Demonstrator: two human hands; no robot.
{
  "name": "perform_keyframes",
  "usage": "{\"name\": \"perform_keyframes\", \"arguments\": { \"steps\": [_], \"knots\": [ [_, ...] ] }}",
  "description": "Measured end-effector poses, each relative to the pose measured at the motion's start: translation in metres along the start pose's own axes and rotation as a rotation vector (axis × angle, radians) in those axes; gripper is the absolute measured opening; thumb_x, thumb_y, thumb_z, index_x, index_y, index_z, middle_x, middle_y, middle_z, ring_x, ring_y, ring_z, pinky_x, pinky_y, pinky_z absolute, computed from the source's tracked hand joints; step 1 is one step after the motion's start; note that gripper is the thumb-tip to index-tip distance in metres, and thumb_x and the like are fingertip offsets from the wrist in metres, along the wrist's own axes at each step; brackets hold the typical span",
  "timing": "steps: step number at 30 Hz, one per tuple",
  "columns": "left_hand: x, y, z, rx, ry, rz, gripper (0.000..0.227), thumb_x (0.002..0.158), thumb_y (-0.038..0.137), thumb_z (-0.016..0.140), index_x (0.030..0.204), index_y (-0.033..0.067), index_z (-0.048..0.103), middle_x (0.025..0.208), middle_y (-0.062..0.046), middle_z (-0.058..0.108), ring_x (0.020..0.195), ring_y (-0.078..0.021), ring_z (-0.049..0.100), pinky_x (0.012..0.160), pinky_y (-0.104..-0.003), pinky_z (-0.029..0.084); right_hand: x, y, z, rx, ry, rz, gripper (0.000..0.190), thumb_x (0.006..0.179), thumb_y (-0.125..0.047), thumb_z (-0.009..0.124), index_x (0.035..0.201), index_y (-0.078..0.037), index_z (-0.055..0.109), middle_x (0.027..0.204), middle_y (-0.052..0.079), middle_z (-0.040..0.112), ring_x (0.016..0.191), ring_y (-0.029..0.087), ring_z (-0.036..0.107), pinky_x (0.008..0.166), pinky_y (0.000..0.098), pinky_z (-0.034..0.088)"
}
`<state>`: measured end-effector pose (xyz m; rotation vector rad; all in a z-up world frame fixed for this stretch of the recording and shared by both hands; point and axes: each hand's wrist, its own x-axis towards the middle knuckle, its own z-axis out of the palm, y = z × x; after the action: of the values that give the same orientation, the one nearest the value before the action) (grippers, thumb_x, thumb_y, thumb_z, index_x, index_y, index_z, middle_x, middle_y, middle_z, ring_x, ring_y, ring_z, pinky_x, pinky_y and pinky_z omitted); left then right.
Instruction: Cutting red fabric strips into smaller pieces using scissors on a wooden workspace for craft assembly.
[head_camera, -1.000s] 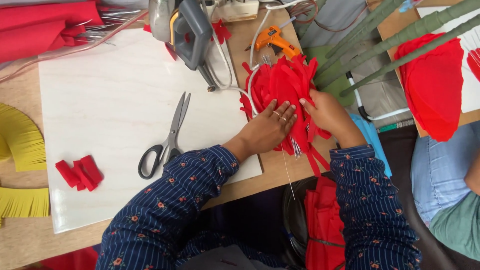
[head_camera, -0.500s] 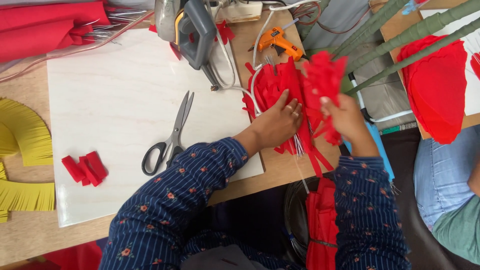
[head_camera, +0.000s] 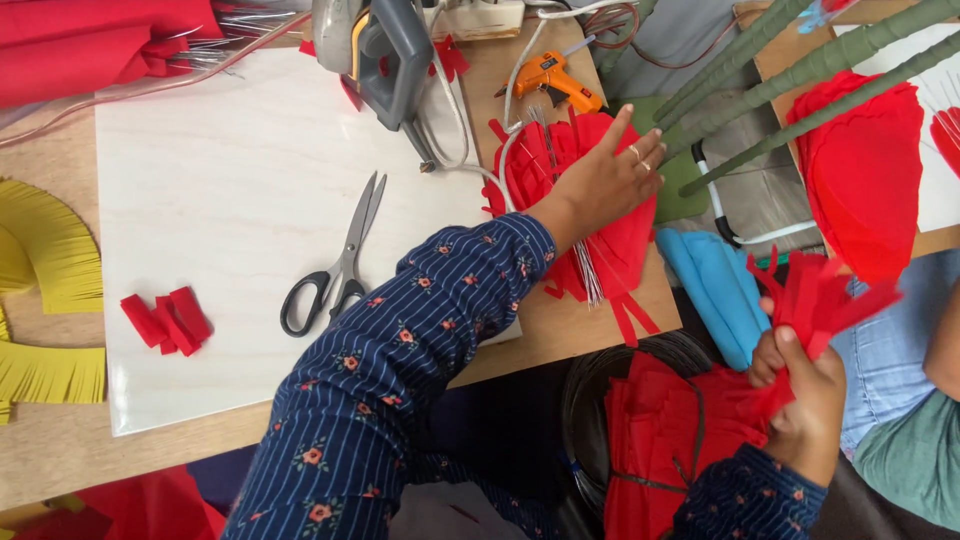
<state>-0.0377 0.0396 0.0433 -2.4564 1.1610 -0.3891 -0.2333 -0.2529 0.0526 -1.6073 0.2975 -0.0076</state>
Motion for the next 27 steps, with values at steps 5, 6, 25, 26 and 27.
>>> {"name": "perform_keyframes", "arguments": {
  "steps": [5, 6, 25, 26, 27],
  "knots": [
    [-0.016, -0.008, 0.003, 0.028, 0.079, -0.082, 0.063, 0.106, 0.028, 0.052, 0.163, 0.0291, 0.026, 0.169, -0.011, 0.025, 0.156, -0.0349, 0.016, 0.119, -0.071, 0.021, -0.031, 0.01, 0.0, 0.104, 0.007, -0.03, 0.045, 0.105, -0.03, 0.053, 0.144, -0.007, 0.052, 0.068, -0.007, 0.031, 0.052, 0.004, 0.028, 0.047, 0.0197, 0.022],
    [-0.018, -0.008, 0.004, 0.002, 0.107, -0.109, 0.063, 0.107, 0.026, 0.051, 0.164, 0.0284, 0.024, 0.17, -0.013, 0.021, 0.156, -0.0362, 0.014, 0.12, -0.071, 0.021, -0.037, 0.009, 0.004, 0.121, 0.007, -0.016, 0.046, 0.104, -0.031, 0.053, 0.144, -0.008, 0.051, 0.068, -0.008, 0.031, 0.051, 0.003, 0.026, 0.046, 0.02, 0.02],
    [-0.228, 0.16, -0.085, -2.592, 0.046, -0.598, 0.04, 0.095, 0.033, 0.068, 0.125, 0.0069, 0.07, 0.124, -0.009, 0.073, 0.115, -0.0154, 0.067, 0.102, -0.028, 0.054, -0.122, 0.122, 0.154, 0.482, -0.616, 0.353, 0.017, 0.103, -0.013, 0.057, 0.11, -0.001, 0.047, 0.063, 0.008, 0.036, 0.046, 0.016, 0.04, 0.034, 0.028, 0.034],
    [-0.234, 0.164, -0.09, -2.623, 0.022, -0.708, 0.053, 0.093, 0.035, 0.072, 0.136, 0.0041, 0.063, 0.132, -0.015, 0.067, 0.124, -0.0231, 0.061, 0.109, -0.04, 0.047, -0.122, 0.149, 0.153, 0.493, -0.612, 0.361, 0.012, 0.103, -0.008, 0.056, 0.104, 0.002, 0.05, 0.06, 0.01, 0.037, 0.039, 0.023, 0.042, 0.029, 0.0357, 0.038],
    [-0.239, 0.168, -0.094, -2.65, -0.003, -0.821, 0.069, 0.092, 0.036, 0.077, 0.147, 0.0013, 0.055, 0.141, -0.021, 0.06, 0.133, -0.0306, 0.056, 0.116, -0.051, 0.039, -0.122, 0.175, 0.153, 0.504, -0.608, 0.369, 0.01, 0.103, -0.004, 0.055, 0.099, 0.005, 0.053, 0.056, 0.012, 0.037, 0.033, 0.03, 0.044, 0.023, 0.0432, 0.042]
  ]
}}
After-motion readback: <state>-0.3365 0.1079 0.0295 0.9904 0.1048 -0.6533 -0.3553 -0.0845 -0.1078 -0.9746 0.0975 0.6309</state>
